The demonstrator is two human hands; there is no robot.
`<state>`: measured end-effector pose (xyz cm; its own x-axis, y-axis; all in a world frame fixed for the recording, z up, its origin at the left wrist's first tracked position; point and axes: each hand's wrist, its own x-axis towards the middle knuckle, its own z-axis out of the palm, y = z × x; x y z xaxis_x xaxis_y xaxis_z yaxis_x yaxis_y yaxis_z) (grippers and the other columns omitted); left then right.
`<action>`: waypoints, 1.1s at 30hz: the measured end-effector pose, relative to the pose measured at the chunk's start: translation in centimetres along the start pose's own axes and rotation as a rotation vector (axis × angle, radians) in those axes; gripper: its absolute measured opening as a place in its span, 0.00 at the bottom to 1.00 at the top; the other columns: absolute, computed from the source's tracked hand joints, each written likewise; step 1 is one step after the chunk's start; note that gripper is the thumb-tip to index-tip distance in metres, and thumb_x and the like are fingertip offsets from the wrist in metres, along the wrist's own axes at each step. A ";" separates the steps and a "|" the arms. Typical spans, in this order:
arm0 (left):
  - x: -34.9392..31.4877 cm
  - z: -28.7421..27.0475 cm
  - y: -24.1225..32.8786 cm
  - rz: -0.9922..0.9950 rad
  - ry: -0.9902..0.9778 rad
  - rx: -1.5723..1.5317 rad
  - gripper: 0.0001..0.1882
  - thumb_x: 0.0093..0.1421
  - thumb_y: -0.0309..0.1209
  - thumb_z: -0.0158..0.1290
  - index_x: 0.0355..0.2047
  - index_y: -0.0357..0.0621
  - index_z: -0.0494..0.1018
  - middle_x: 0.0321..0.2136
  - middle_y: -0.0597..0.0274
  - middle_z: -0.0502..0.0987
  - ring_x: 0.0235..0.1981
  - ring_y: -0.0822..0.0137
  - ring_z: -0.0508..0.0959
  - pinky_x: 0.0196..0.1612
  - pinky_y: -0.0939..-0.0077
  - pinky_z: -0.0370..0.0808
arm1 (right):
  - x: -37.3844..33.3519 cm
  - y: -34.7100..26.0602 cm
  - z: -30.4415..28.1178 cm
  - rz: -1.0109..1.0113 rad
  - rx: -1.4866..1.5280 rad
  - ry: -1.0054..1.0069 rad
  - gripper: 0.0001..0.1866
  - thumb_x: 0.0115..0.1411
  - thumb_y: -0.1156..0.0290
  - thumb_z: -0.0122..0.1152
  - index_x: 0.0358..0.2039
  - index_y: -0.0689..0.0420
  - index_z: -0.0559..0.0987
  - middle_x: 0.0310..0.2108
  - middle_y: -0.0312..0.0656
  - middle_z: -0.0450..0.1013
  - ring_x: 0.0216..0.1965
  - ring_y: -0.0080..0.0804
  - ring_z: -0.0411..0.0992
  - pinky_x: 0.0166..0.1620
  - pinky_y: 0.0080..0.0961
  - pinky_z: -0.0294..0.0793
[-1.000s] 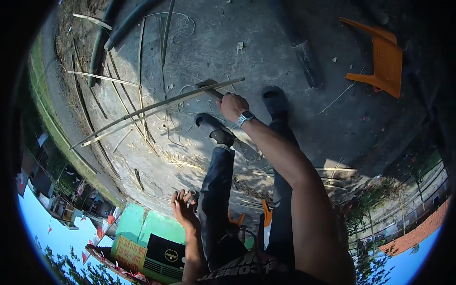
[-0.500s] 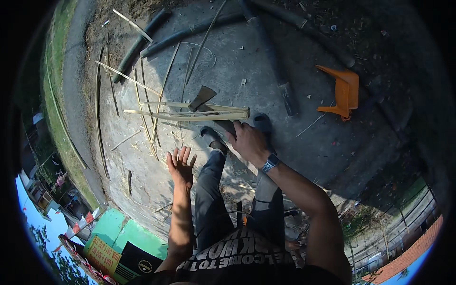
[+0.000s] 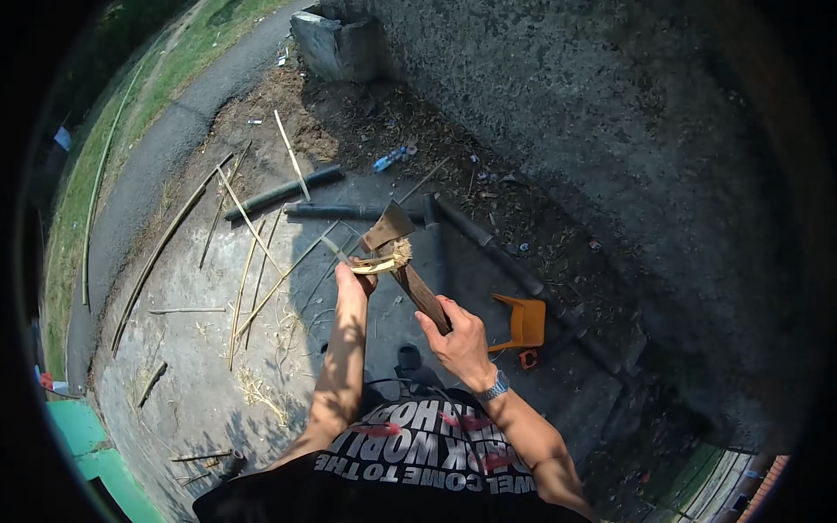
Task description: The person uses a hatchet to split and shave strips of bamboo and then uses a hand saw to cut through a thick bamboo pole.
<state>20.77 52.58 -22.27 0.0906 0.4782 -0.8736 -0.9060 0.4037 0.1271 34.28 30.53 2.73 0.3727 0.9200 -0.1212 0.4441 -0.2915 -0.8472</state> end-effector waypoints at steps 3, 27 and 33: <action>-3.4 3.8 4.9 0.288 0.050 -0.045 0.10 0.67 0.35 0.41 0.28 0.48 0.65 0.22 0.65 0.70 0.20 0.71 0.70 0.24 0.75 0.73 | -0.2 2.5 -0.7 -0.437 -0.371 0.438 0.20 0.55 0.66 0.72 0.47 0.59 0.81 0.33 0.48 0.79 0.31 0.48 0.80 0.33 0.36 0.80; -10.8 -2.7 50.4 1.013 0.645 0.059 0.30 0.70 0.56 0.45 0.43 0.36 0.75 0.38 0.49 0.77 0.38 0.54 0.77 0.40 0.53 0.75 | -1.0 1.8 0.5 0.214 0.185 1.103 0.22 0.65 0.55 0.66 0.36 0.67 0.84 0.17 0.39 0.74 0.12 0.23 0.67 0.17 0.27 0.63; -5.0 -1.4 42.5 0.749 -0.323 0.950 0.38 0.69 0.58 0.49 0.60 0.32 0.63 0.46 0.43 0.78 0.44 0.56 0.77 0.44 0.58 0.79 | -0.9 1.8 17.1 0.057 -0.079 0.729 0.24 0.60 0.54 0.71 0.38 0.68 0.83 0.19 0.42 0.77 0.22 0.30 0.75 0.30 0.31 0.74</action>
<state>-18.72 66.29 -13.17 -0.0984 0.9480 -0.3028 -0.1346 0.2888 0.9479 20.76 33.68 -7.51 0.8319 0.5031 0.2343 0.4551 -0.3770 -0.8067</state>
